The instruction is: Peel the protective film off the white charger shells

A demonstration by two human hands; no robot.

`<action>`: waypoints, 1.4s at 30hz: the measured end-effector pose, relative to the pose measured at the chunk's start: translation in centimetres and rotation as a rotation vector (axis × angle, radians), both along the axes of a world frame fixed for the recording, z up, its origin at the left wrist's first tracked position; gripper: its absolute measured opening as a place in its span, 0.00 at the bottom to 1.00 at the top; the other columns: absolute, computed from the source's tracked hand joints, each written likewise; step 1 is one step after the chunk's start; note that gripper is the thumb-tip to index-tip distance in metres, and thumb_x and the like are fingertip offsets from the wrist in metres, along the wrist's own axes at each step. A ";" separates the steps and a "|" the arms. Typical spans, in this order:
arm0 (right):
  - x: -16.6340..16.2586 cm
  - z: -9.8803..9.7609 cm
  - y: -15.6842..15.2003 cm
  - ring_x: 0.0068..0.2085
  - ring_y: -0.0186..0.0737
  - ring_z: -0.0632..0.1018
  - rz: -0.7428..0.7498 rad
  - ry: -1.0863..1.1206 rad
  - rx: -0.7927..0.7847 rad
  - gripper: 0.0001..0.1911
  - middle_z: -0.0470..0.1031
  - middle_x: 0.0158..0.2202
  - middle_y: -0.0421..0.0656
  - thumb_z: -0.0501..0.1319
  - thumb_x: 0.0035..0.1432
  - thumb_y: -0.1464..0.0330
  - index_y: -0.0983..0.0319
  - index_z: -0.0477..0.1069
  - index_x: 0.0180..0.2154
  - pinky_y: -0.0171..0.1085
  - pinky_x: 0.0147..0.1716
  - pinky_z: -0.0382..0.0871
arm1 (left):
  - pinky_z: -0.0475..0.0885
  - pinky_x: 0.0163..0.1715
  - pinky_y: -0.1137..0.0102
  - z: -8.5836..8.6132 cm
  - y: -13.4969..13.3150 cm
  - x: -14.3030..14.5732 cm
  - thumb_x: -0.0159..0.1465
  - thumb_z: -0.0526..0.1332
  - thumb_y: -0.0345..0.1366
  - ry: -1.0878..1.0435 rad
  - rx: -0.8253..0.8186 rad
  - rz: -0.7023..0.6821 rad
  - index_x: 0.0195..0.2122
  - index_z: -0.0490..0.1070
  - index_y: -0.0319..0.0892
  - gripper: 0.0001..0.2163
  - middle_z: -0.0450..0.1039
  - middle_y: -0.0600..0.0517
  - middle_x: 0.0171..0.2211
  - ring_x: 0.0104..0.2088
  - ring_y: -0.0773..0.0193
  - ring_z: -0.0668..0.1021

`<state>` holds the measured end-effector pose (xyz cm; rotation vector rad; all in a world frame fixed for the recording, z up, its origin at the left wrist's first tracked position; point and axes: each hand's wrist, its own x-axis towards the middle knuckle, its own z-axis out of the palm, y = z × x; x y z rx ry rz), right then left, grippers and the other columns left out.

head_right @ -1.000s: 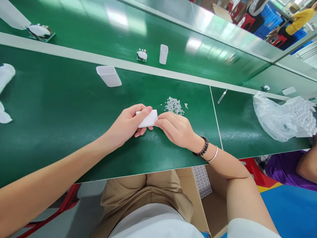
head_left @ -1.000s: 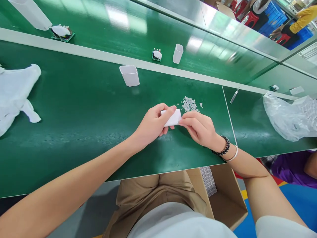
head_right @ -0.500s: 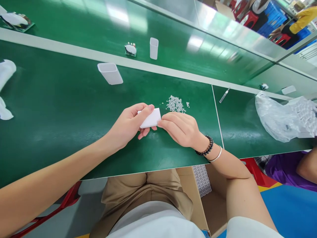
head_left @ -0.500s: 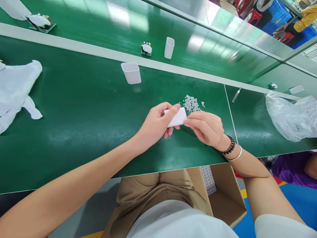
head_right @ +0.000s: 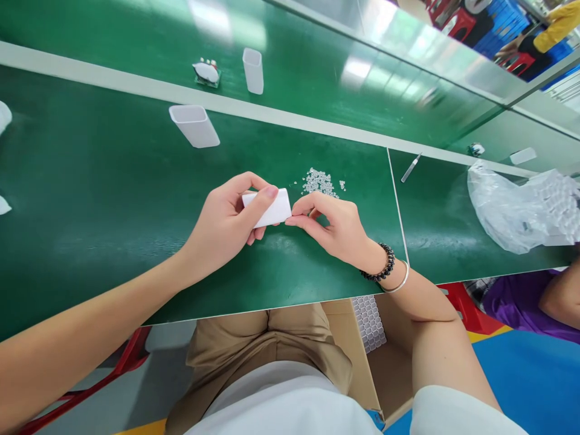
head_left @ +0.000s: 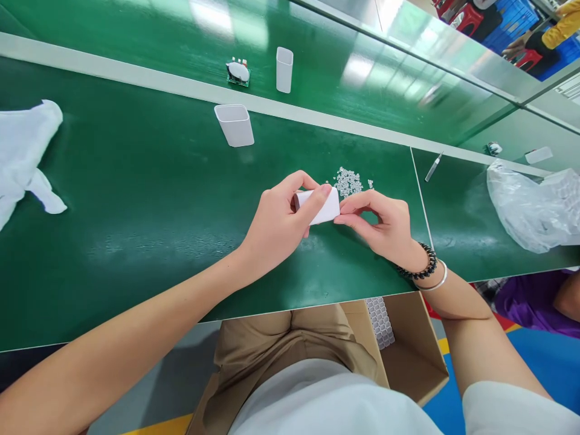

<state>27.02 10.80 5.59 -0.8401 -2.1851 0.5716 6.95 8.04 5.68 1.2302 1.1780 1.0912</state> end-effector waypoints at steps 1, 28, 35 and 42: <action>0.0 0.1 0.0 0.30 0.34 0.79 0.006 -0.002 -0.052 0.06 0.80 0.31 0.37 0.67 0.64 0.65 0.57 0.74 0.35 0.34 0.30 0.76 | 0.57 0.19 0.75 0.0 0.0 0.0 0.69 0.61 0.45 0.018 0.004 0.010 0.32 0.71 0.42 0.13 0.66 0.56 0.19 0.18 0.72 0.67; 0.3 0.8 0.3 0.28 0.31 0.75 0.128 -0.072 -0.542 0.11 0.75 0.27 0.38 0.66 0.65 0.64 0.62 0.69 0.33 0.30 0.29 0.69 | 0.61 0.21 0.73 -0.5 0.1 -0.1 0.68 0.60 0.49 0.162 -0.023 -0.054 0.32 0.70 0.44 0.15 0.66 0.58 0.19 0.19 0.69 0.68; 0.6 0.9 1.1 0.28 0.32 0.77 0.186 -0.007 -0.736 0.12 0.76 0.27 0.39 0.67 0.63 0.62 0.63 0.70 0.33 0.31 0.31 0.71 | 0.62 0.18 0.74 -0.4 0.2 -0.2 0.68 0.60 0.51 0.155 -0.086 -0.102 0.32 0.69 0.44 0.16 0.66 0.58 0.17 0.17 0.70 0.69; 0.3 0.9 0.6 0.28 0.32 0.77 0.128 -0.007 -0.752 0.12 0.76 0.27 0.38 0.70 0.60 0.64 0.62 0.70 0.32 0.31 0.30 0.71 | 0.62 0.17 0.75 -0.6 0.2 -0.2 0.68 0.60 0.52 0.143 -0.112 -0.110 0.32 0.69 0.44 0.16 0.68 0.58 0.19 0.17 0.70 0.69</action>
